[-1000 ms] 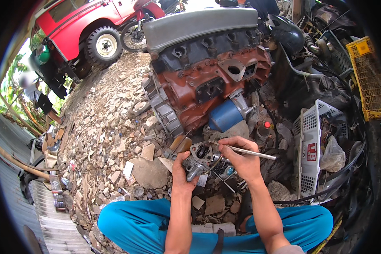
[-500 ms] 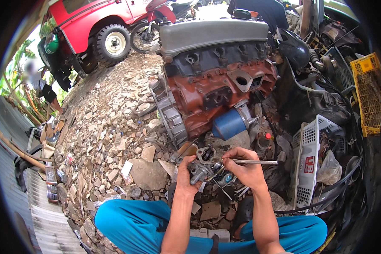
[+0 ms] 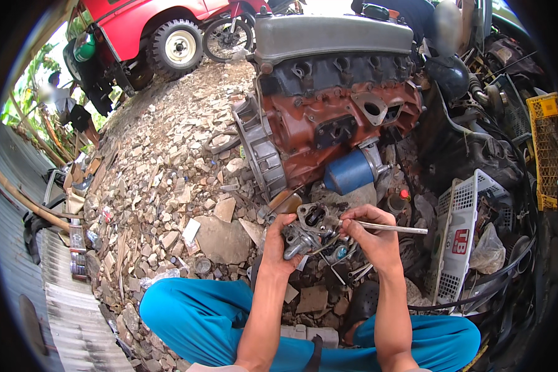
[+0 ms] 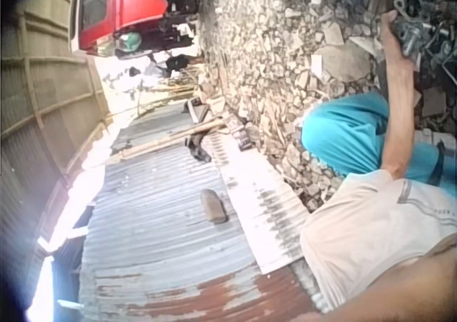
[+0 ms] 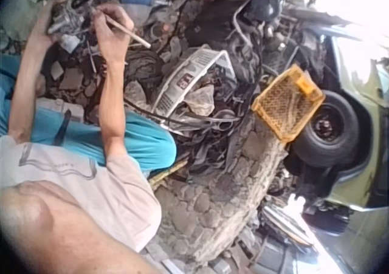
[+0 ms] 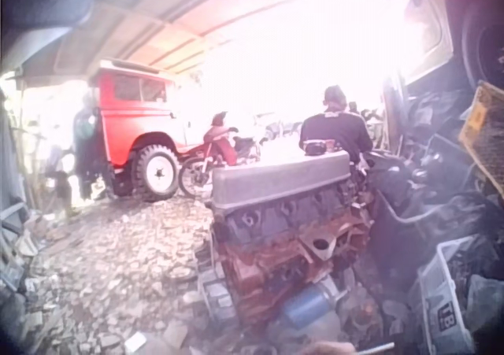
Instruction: The person sits on the ground and disassembles a carburetor using a screwdriver and a rag. They remove the float bowl, clean internal components, and wipe the parts with a cloth.
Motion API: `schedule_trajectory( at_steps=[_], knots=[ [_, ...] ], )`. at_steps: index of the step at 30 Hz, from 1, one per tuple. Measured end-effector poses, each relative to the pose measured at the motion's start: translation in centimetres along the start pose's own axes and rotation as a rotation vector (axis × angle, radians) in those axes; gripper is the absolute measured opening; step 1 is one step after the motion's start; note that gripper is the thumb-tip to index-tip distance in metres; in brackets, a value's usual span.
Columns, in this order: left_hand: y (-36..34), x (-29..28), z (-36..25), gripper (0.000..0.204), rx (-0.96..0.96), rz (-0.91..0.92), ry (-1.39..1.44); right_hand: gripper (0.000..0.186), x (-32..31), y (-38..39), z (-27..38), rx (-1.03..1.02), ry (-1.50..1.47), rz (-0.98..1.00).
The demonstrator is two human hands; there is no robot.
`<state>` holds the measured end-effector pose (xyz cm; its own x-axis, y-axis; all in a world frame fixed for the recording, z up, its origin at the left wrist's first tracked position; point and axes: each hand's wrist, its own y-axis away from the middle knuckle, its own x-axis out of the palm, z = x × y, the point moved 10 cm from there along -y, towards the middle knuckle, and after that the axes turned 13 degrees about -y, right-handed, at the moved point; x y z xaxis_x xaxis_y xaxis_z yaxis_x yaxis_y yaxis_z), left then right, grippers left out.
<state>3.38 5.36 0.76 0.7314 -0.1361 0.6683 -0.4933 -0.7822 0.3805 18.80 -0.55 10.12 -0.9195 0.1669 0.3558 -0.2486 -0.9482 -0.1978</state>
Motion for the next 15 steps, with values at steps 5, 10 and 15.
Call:
schedule_trajectory(
  at_steps=[5, 10, 15],
  knots=[
    [-0.2, -0.9, 0.5, 0.028, -0.009, -0.028, -0.016, 0.008, 0.4, 0.0, 0.5, -0.075, 0.179, 0.038],
    [-0.7, -1.6, 1.4, 0.025, -0.036, -0.047, -0.029, 0.009, -0.2, -0.2, -0.8, 0.028, 0.047, 0.066],
    [-0.8, -0.9, 1.1, 0.026, -0.052, 0.003, -0.037, 0.01, -1.6, -0.5, -1.1, -0.058, -0.004, -0.052]
  ],
)
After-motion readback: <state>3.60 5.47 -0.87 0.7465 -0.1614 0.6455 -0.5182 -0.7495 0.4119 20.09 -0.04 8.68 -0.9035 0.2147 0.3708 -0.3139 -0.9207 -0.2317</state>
